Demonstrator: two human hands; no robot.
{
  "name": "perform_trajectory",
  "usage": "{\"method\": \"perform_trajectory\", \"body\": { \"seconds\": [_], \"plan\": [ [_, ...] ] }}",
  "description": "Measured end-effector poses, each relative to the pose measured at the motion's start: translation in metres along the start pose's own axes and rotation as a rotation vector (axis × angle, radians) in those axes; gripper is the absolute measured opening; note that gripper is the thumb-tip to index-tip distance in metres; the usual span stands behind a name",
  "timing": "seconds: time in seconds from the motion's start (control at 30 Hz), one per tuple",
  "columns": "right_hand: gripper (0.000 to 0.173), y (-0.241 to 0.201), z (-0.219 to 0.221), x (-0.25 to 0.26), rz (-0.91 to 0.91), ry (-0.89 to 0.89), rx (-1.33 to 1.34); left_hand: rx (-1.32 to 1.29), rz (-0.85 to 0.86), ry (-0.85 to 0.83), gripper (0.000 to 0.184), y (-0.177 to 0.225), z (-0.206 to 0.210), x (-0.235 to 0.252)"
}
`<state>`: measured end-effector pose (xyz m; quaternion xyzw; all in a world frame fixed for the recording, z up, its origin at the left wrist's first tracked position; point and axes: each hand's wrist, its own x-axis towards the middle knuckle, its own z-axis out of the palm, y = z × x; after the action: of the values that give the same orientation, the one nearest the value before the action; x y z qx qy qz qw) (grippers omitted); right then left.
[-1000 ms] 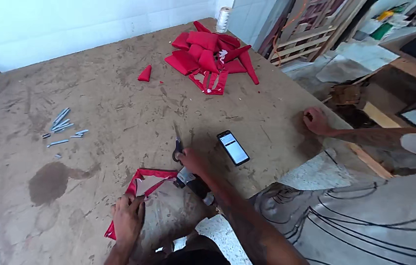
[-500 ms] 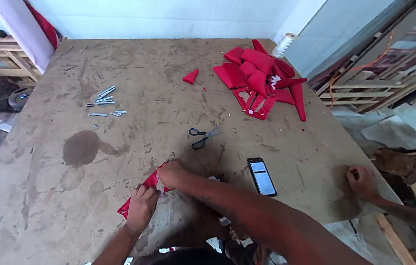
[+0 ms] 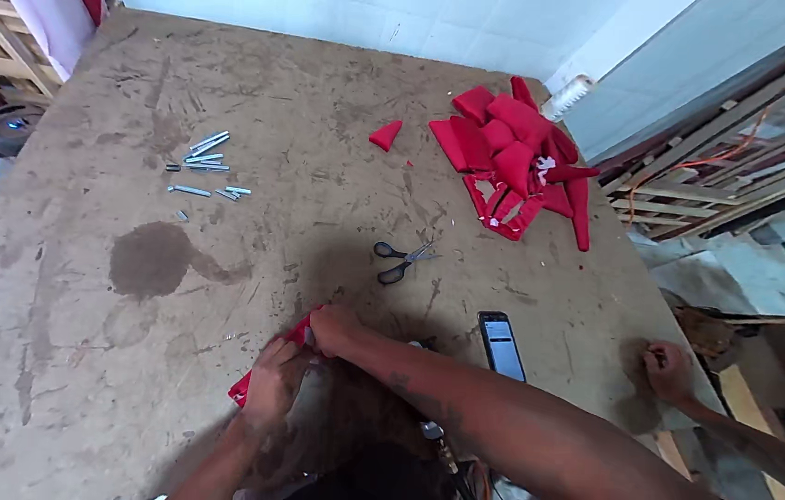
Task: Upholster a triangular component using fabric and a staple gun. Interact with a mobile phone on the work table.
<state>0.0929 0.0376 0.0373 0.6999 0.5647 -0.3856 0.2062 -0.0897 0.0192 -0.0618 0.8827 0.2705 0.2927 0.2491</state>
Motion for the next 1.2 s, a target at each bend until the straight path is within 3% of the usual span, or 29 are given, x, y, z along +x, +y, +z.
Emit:
{"method": "perform_trajectory", "body": {
  "seconds": [0.1, 0.2, 0.37, 0.43, 0.5, 0.63, 0.77, 0.97, 1.03, 1.13, 1.2],
  "plan": [
    [0.031, 0.0, -0.001, 0.002, 0.0, -0.009, -0.003, -0.055, -0.138, 0.025, 0.022, -0.005, 0.002, 0.013],
    [0.027, 0.01, 0.005, 0.004, 0.003, 0.017, 0.027, -0.142, -0.29, 0.015, 0.009, -0.004, 0.007, 0.02],
    [0.025, 0.032, 0.028, 0.004, -0.056, 0.117, 0.207, -0.141, -0.367, -0.046, 0.003, -0.002, 0.003, 0.026],
    [0.03, 0.044, 0.045, -0.013, -0.099, 0.255, 0.408, -0.124, -0.389, -0.047, 0.007, 0.0, 0.002, 0.027],
    [0.03, 0.06, 0.072, -0.051, -0.073, 0.506, 0.627, -0.111, -0.411, -0.056, 0.01, 0.003, 0.003, 0.029],
    [0.041, 0.105, 0.139, -0.129, 0.235, 0.919, 0.762, -0.098, -0.495, -0.103, 0.015, 0.006, -0.001, 0.038],
    [0.084, 0.117, 0.183, -0.126, 0.445, 0.864, 0.708, -0.102, -0.51, -0.132, 0.018, 0.007, 0.002, 0.042],
    [0.088, 0.103, 0.169, -0.118, 0.467, 0.784, 0.684, -0.113, -0.565, -0.181, 0.022, 0.006, -0.007, 0.044],
    [0.076, 0.081, 0.147, -0.136, 0.453, 0.717, 0.713, -0.12, -0.582, -0.211, 0.023, 0.005, -0.01, 0.046],
    [0.037, 0.042, 0.117, -0.157, 0.382, 0.578, 0.73, -0.128, -0.568, -0.251, 0.027, 0.0, -0.01, 0.042],
    [0.037, 0.024, 0.103, -0.153, 0.296, 0.512, 0.703, -0.142, -0.541, -0.255, 0.028, -0.004, -0.01, 0.043]
  ]
}}
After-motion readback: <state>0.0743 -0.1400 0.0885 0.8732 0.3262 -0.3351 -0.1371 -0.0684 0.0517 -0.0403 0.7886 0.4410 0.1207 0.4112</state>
